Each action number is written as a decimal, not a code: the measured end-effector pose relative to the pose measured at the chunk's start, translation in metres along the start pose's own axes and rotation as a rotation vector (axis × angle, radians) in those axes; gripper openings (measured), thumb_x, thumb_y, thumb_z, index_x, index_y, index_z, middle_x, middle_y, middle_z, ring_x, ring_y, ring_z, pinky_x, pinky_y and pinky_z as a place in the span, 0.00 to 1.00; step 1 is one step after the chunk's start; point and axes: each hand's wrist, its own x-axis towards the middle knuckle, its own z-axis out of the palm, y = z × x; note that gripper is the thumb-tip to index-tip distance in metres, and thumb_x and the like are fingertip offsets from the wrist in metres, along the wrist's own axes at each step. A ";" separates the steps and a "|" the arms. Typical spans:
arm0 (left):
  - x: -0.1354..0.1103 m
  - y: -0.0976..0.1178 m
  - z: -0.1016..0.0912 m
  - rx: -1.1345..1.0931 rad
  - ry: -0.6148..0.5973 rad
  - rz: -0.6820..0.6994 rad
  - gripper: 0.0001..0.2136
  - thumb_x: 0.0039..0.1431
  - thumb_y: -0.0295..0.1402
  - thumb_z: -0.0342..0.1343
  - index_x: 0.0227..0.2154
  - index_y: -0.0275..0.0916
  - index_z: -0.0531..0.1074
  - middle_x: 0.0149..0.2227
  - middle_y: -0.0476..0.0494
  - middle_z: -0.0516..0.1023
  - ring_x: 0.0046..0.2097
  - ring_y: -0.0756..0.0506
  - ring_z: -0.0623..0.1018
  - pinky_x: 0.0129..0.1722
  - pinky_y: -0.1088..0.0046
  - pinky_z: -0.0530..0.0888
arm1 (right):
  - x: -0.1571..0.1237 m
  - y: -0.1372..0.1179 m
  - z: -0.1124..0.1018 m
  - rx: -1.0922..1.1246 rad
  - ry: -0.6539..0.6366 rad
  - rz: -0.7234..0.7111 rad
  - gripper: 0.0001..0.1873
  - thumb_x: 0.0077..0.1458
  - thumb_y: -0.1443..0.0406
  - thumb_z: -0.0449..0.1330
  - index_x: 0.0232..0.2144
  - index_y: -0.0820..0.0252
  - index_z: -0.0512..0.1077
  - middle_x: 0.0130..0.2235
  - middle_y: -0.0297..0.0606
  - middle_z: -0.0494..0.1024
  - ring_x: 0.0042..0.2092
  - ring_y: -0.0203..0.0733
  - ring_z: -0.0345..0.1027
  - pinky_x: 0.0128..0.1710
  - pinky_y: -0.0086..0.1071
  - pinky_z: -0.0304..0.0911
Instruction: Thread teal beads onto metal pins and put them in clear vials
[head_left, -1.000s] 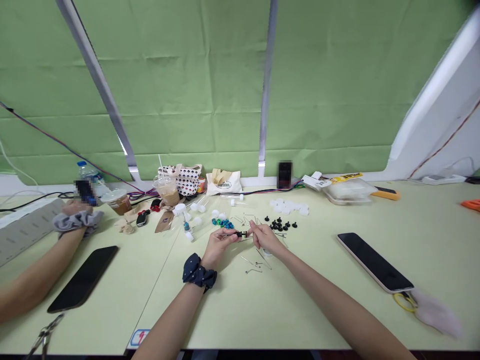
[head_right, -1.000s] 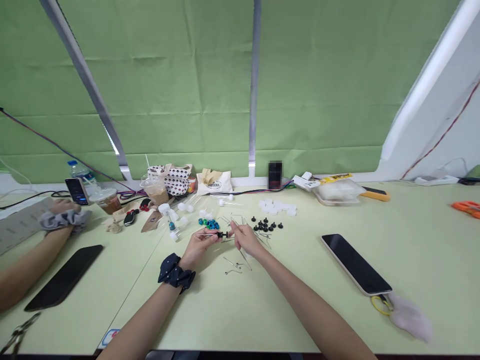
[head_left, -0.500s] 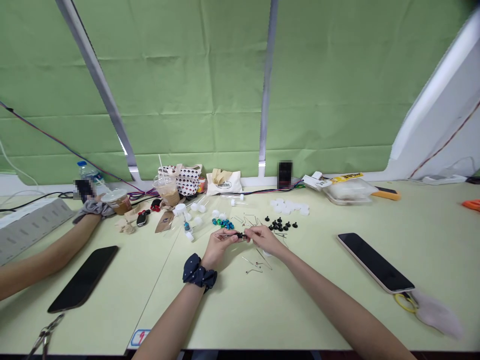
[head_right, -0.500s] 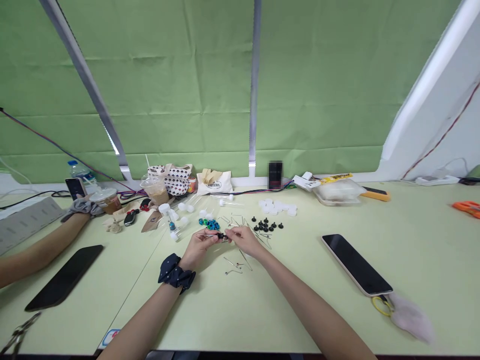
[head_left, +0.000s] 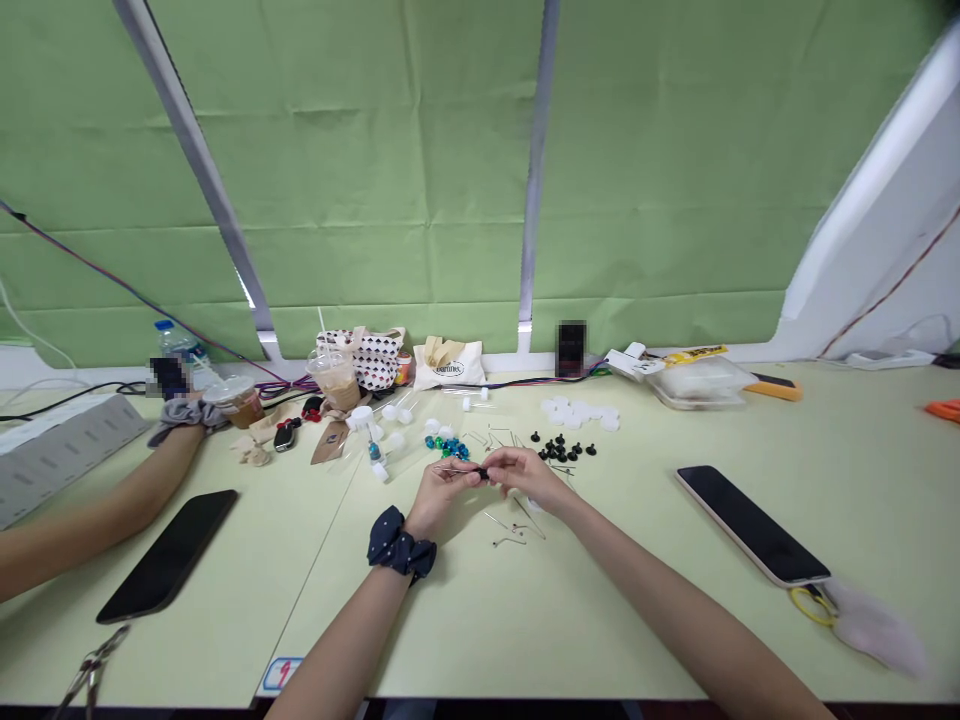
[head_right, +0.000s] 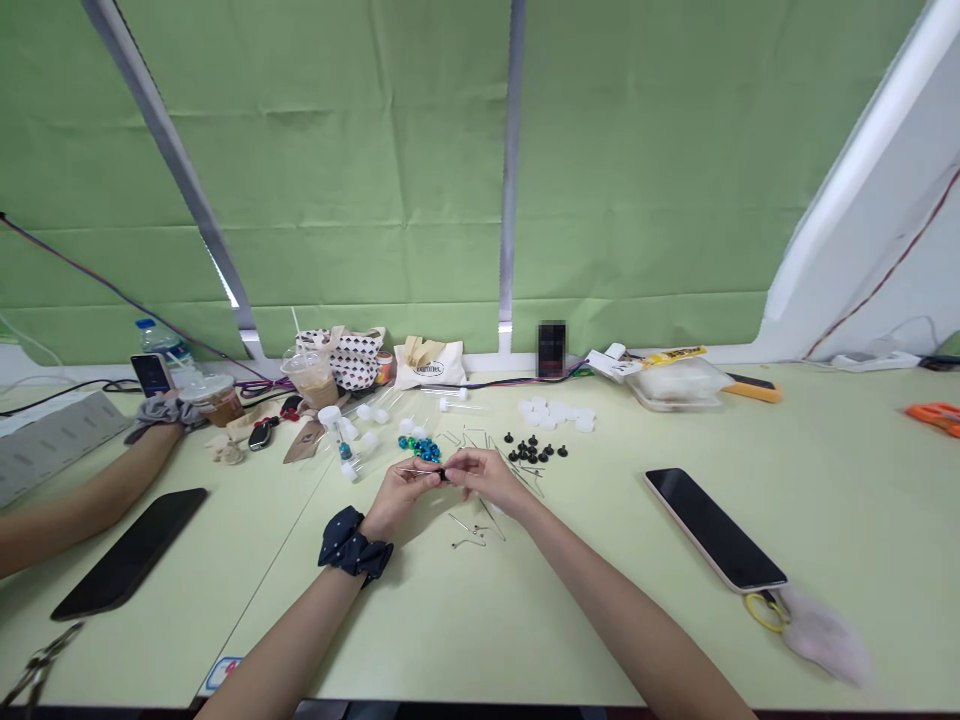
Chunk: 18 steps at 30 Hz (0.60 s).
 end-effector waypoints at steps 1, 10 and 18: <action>0.000 0.001 0.000 -0.004 -0.004 0.002 0.10 0.42 0.32 0.66 0.28 0.33 0.75 0.32 0.39 0.80 0.34 0.43 0.79 0.40 0.64 0.73 | 0.000 0.001 0.000 0.007 -0.011 -0.007 0.19 0.44 0.53 0.64 0.33 0.63 0.73 0.31 0.38 0.74 0.33 0.39 0.69 0.27 0.29 0.65; -0.001 0.003 0.003 -0.026 -0.010 0.010 0.11 0.41 0.32 0.67 0.27 0.33 0.75 0.31 0.39 0.80 0.32 0.42 0.79 0.39 0.62 0.73 | 0.001 0.002 0.001 0.063 -0.001 0.000 0.18 0.44 0.54 0.65 0.30 0.63 0.74 0.28 0.37 0.75 0.31 0.38 0.69 0.34 0.35 0.67; -0.001 0.004 0.003 -0.006 -0.006 0.014 0.11 0.39 0.33 0.68 0.27 0.33 0.76 0.31 0.39 0.80 0.32 0.43 0.78 0.38 0.64 0.73 | 0.000 0.000 0.000 0.087 -0.035 0.012 0.17 0.43 0.55 0.65 0.31 0.63 0.73 0.29 0.36 0.74 0.30 0.37 0.69 0.36 0.36 0.67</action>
